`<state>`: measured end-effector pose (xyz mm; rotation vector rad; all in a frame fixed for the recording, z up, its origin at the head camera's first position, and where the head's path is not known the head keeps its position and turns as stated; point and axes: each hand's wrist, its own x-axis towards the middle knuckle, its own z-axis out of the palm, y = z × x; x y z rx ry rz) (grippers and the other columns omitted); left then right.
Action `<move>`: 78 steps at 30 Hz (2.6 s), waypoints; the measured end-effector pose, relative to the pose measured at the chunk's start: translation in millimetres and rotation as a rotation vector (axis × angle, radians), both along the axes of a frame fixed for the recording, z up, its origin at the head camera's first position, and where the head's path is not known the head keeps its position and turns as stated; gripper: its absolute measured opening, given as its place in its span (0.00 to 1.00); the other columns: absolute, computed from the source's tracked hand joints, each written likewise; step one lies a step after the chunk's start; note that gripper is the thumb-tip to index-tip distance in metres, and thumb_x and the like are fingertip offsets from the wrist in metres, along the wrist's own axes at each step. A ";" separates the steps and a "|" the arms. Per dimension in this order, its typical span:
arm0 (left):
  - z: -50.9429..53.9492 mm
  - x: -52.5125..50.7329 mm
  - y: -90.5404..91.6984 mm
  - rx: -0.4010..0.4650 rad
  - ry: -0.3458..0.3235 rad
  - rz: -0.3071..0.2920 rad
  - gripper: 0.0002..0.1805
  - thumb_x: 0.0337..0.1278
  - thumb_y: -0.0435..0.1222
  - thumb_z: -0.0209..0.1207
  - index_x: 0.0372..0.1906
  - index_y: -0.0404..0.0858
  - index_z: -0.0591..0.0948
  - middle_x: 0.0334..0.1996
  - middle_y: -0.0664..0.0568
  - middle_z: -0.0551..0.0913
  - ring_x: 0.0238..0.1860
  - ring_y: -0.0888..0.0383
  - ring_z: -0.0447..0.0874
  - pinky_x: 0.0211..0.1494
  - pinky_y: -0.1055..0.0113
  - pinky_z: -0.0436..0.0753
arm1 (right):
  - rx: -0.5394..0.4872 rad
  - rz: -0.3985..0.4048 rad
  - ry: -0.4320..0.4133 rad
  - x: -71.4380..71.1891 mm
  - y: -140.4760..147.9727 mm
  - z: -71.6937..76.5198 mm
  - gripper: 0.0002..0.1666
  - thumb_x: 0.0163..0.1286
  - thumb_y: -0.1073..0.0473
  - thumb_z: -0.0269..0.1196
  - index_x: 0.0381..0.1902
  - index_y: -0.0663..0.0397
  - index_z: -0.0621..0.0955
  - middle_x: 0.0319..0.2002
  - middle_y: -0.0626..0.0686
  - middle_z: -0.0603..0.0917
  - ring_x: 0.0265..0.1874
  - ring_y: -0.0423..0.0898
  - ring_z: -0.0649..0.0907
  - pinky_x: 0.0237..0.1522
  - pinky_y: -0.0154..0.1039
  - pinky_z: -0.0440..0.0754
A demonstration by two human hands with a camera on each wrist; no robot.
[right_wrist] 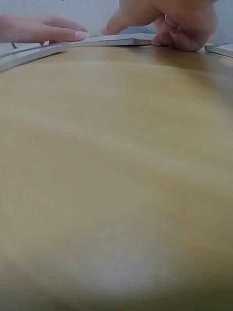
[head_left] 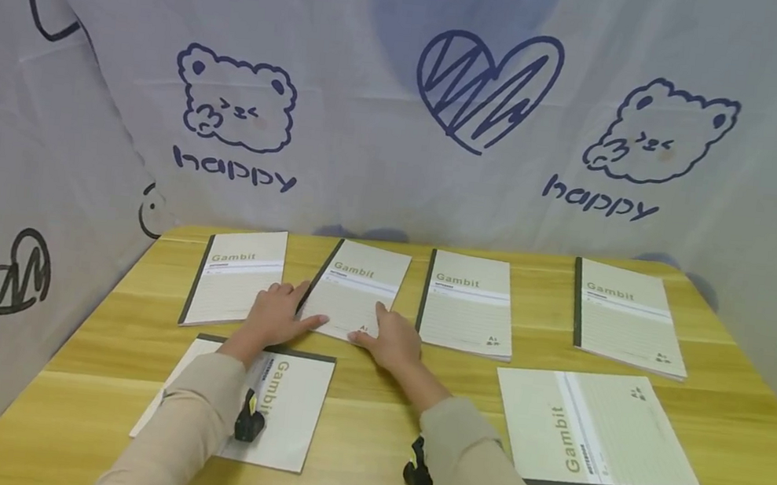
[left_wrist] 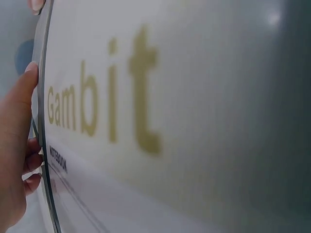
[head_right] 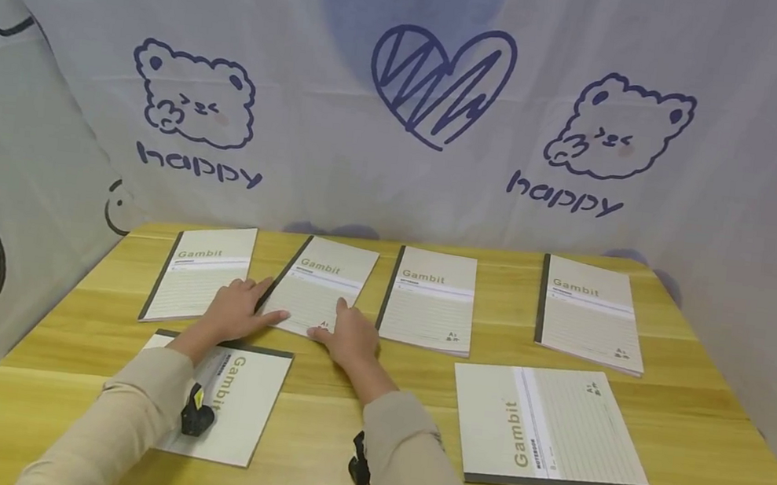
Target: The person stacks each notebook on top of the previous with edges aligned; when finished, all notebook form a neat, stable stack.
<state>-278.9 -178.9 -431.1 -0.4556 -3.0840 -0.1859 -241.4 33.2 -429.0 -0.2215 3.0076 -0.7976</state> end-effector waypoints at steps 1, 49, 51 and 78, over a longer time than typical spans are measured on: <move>0.0 -0.4 0.2 -0.004 0.000 -0.002 0.46 0.56 0.62 0.49 0.68 0.32 0.60 0.57 0.32 0.72 0.54 0.38 0.70 0.55 0.46 0.70 | 0.017 -0.002 0.000 -0.2 -0.6 0.2 0.46 0.57 0.37 0.63 0.66 0.59 0.66 0.54 0.61 0.79 0.50 0.56 0.80 0.40 0.45 0.80; 32.4 -2.8 11.6 0.845 -0.264 0.129 0.19 0.62 0.32 0.52 0.57 0.31 0.71 0.26 0.50 0.67 0.22 0.62 0.69 0.26 0.70 0.77 | -0.077 -0.004 -0.074 -0.5 4.9 1.0 0.42 0.60 0.40 0.62 0.65 0.59 0.68 0.60 0.58 0.75 0.58 0.56 0.75 0.53 0.48 0.76; 37.1 -3.1 13.2 0.885 -0.291 0.141 0.18 0.62 0.30 0.50 0.57 0.30 0.72 0.27 0.50 0.69 0.24 0.62 0.71 0.27 0.69 0.78 | -0.121 0.006 -0.087 -0.2 7.7 1.6 0.41 0.61 0.41 0.61 0.65 0.59 0.67 0.61 0.58 0.74 0.60 0.56 0.73 0.57 0.49 0.73; 54.5 24.0 6.8 1.026 -0.510 0.009 0.24 0.64 0.35 0.52 0.62 0.29 0.64 0.28 0.59 0.73 0.34 0.66 0.78 0.51 0.58 0.80 | -0.828 -0.061 -0.332 10.9 51.0 20.1 0.30 0.62 0.64 0.62 0.63 0.59 0.70 0.22 0.45 0.63 0.18 0.40 0.66 0.22 0.32 0.66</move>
